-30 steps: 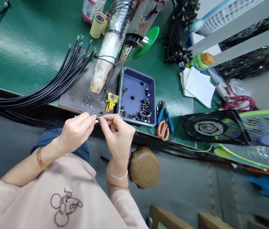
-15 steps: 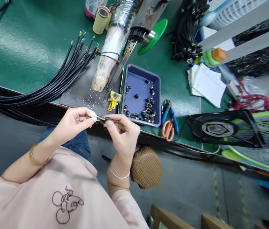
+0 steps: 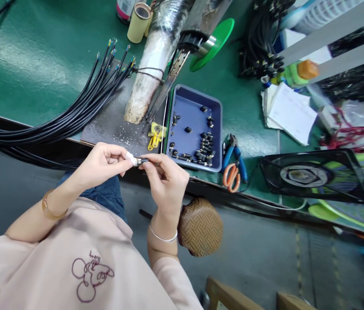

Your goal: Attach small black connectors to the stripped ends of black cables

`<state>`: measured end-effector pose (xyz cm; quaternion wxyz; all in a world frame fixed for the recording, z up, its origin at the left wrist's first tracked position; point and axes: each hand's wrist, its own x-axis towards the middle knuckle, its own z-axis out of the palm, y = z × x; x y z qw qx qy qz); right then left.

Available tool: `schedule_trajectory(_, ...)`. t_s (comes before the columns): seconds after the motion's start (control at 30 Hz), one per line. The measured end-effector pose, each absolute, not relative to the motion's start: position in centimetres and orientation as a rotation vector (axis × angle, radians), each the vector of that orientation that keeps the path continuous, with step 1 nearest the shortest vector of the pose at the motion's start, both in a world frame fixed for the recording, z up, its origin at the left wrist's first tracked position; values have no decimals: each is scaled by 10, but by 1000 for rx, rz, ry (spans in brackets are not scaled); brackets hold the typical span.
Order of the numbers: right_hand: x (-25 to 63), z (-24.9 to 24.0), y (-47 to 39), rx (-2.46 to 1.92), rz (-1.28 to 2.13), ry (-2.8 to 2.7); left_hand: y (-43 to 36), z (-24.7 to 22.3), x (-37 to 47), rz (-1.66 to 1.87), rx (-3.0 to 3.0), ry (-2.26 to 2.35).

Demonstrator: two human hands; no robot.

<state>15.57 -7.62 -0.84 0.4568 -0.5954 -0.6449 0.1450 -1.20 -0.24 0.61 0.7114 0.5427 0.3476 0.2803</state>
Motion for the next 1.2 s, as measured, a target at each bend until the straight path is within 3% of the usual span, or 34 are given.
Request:
schedule_trajectory(0.23, 155, -12, -73, -1481, 293, -1558, 1, 7, -8, 632, 1201, 783)
schedule_trajectory(0.47, 150, -12, -73, -1277, 141, -1176, 5, 7, -3, 700, 1180, 836)
schedule_trajectory(0.83, 143, -28, -51, -1345, -237, -1594, 16, 2, 4, 795, 1115, 859)
schedule_trajectory(1.2, 144, -26, -40, -1342, -200, -1547, 24, 0, 6, 796, 1120, 851)
